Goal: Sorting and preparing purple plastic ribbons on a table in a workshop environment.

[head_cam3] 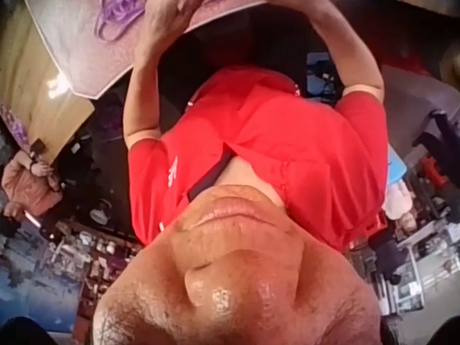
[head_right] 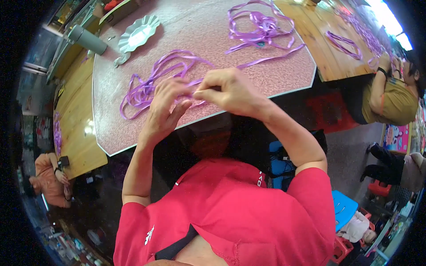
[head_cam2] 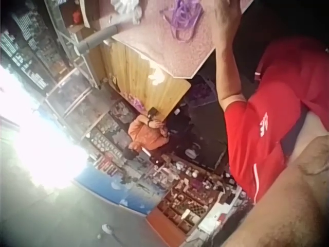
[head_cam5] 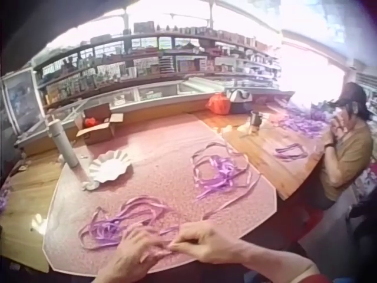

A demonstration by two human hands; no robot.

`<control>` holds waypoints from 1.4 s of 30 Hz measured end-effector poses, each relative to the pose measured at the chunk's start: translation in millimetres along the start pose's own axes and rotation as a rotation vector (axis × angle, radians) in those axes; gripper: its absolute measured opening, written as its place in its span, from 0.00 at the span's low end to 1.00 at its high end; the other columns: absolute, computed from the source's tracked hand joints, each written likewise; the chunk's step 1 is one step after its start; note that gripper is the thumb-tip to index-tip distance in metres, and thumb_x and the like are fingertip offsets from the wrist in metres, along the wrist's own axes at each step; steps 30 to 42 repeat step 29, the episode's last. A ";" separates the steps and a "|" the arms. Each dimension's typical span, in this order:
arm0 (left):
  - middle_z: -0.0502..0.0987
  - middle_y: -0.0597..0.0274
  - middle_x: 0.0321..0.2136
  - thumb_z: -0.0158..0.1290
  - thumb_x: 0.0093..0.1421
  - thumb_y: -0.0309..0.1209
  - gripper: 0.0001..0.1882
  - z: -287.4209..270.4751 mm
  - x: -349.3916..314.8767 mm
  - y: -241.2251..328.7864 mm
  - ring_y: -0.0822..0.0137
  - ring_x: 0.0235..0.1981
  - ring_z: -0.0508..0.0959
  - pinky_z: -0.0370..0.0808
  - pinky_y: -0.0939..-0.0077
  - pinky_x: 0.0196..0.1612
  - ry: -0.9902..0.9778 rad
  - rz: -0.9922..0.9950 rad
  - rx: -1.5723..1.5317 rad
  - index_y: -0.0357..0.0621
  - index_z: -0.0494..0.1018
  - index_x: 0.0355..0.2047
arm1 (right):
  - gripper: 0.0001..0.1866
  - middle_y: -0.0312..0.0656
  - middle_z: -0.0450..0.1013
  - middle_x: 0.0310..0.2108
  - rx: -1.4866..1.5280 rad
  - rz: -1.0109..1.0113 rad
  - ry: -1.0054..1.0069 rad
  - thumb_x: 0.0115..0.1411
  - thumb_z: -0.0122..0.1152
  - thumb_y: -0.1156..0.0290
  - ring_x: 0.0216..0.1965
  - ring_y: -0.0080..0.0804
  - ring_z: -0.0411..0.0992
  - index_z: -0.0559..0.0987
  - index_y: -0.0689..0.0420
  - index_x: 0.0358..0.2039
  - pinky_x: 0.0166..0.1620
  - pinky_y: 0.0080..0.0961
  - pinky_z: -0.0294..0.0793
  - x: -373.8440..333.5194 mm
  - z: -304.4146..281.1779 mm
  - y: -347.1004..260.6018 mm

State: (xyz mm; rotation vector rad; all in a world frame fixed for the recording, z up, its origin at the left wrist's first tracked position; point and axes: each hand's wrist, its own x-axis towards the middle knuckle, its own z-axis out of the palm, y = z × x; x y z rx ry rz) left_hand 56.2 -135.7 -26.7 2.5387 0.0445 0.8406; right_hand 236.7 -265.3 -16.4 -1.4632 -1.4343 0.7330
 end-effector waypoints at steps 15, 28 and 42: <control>0.74 0.55 0.27 0.50 0.67 0.32 0.12 -55.7 -40.7 -19.8 0.58 0.31 0.75 0.70 0.69 0.39 -0.002 -0.421 -0.111 0.37 0.72 0.29 | 0.14 0.41 0.75 0.47 -0.755 -0.177 0.229 0.55 0.65 0.70 0.52 0.40 0.70 0.82 0.53 0.43 0.56 0.35 0.67 -28.0 -72.8 72.4; 0.75 0.55 0.24 0.49 0.67 0.33 0.13 -60.4 -44.1 -37.5 0.57 0.28 0.75 0.68 0.67 0.35 0.214 -0.633 0.169 0.37 0.74 0.29 | 0.12 0.38 0.75 0.43 -0.800 -0.272 0.180 0.52 0.67 0.69 0.50 0.38 0.69 0.81 0.54 0.39 0.55 0.37 0.64 -17.4 -34.5 87.4; 0.76 0.55 0.26 0.48 0.68 0.33 0.12 -61.0 -44.5 -41.3 0.60 0.31 0.76 0.68 0.63 0.40 0.160 -0.590 0.321 0.38 0.74 0.31 | 0.12 0.39 0.75 0.44 -0.808 -0.265 0.161 0.53 0.67 0.70 0.51 0.38 0.69 0.81 0.54 0.39 0.56 0.37 0.64 -17.8 -34.9 90.5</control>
